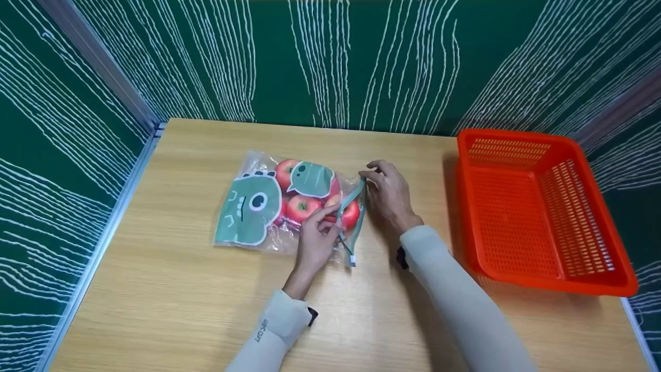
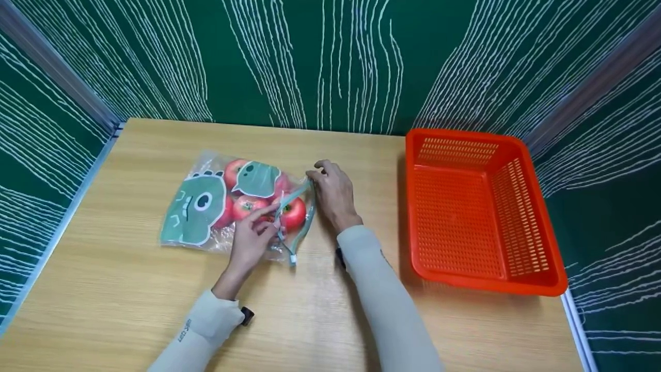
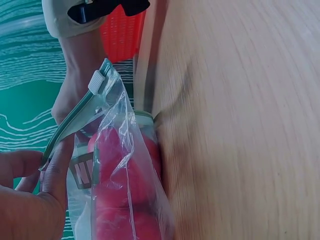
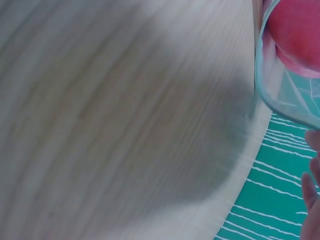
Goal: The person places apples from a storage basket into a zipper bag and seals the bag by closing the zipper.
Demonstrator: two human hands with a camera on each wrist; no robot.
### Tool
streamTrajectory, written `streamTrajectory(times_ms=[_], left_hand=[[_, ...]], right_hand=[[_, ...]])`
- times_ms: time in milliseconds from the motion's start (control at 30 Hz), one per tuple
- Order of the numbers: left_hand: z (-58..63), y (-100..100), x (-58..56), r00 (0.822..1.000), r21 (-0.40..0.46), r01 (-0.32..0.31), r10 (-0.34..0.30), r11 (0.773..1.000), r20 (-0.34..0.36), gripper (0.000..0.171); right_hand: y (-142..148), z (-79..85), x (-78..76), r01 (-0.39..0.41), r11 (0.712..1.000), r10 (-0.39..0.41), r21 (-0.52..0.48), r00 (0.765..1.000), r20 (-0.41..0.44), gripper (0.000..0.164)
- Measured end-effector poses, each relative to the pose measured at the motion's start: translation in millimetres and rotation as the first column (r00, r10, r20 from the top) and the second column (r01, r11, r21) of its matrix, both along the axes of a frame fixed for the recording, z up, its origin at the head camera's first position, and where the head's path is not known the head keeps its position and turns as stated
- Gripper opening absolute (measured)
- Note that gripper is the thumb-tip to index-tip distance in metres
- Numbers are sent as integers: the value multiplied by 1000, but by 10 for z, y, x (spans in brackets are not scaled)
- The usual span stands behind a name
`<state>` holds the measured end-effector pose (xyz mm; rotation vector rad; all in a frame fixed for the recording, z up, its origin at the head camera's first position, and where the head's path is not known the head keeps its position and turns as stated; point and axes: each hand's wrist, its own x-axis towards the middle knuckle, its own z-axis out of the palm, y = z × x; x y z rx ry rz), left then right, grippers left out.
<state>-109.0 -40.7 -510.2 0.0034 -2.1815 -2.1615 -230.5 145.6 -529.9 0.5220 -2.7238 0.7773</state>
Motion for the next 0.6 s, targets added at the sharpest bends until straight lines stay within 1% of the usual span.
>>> streamTrajectory(times_ms=[200,300,500,600], left_hand=[[-11,4,11,1000,-19,11,-11,1000,-9,41],[-11,-5,20,1000,-44,14,-14,999,-6,42],[-9,-5,29,1000,-21,23,-23,1000,18,42],[-8,5,26,999,-30,32,-32,999,1,41]], right_hand=[[11,7,-16,-8,1000,8,2,999,-43,20],[6,-5,-20,-15,1000,15,-1,999,-43,18],[19,-20,-24,-14,1000,14,19,999,-46,19],[36,-23,-27,-4,1000,6,26,998,-64,19]])
